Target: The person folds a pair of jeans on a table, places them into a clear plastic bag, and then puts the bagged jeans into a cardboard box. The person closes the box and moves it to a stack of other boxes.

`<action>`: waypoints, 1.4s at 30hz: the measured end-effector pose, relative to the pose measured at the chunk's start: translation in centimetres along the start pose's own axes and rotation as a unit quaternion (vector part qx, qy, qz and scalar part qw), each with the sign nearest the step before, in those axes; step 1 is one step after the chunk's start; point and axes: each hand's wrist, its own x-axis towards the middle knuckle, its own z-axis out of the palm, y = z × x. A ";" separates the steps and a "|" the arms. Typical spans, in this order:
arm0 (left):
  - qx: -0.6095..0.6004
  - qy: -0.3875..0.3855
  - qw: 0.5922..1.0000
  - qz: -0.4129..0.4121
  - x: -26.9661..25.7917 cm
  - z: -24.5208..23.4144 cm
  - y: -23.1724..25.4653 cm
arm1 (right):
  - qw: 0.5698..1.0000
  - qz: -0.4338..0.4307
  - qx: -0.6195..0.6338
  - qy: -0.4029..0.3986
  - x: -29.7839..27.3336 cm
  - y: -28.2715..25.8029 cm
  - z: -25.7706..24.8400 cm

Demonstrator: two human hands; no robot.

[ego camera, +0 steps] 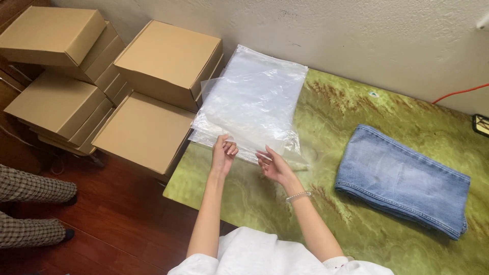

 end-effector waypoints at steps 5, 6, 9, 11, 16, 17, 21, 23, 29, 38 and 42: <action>0.208 0.091 0.971 0.075 1.6 -2.3 0.1 | 0.989 -0.124 -0.015 0.079 0.4 -0.2 -0.6; 0.332 0.122 0.927 0.126 2.6 -3.4 -0.1 | 0.976 -0.169 -0.063 0.121 -0.4 -0.3 -0.3; 0.614 0.172 0.724 0.262 0.9 -2.6 0.8 | 0.937 -0.224 -0.186 0.190 -0.1 0.0 -0.1; 0.644 0.152 0.704 0.256 0.1 -1.6 0.9 | 0.921 -0.240 -0.231 0.200 0.5 0.5 -0.5; 0.632 -0.066 0.740 0.218 -1.8 0.7 0.6 | 0.881 -0.248 -0.329 0.232 2.6 1.2 -1.0; 0.631 -0.132 0.741 0.185 -2.2 1.2 0.4 | 0.883 -0.255 -0.323 0.225 2.7 1.2 -1.0; 0.688 -0.229 0.677 0.129 -3.9 3.7 -0.5 | 0.908 -0.295 -0.237 0.178 0.6 1.0 0.5; 0.690 -0.222 0.674 0.146 -3.1 3.7 -1.2 | 0.910 -0.315 -0.219 0.154 -0.5 0.2 0.9; 0.699 -0.194 0.674 0.139 -3.1 4.6 -1.1 | 0.904 -0.356 -0.213 0.109 -2.0 -0.9 1.0; 0.698 -0.197 0.677 0.129 -3.3 5.0 -2.0 | 0.908 -0.340 -0.201 0.144 -1.0 -0.5 -0.8; 0.690 -0.212 0.675 0.152 -2.3 4.1 -3.2 | 0.913 -0.341 -0.178 0.134 -1.7 -0.7 -0.9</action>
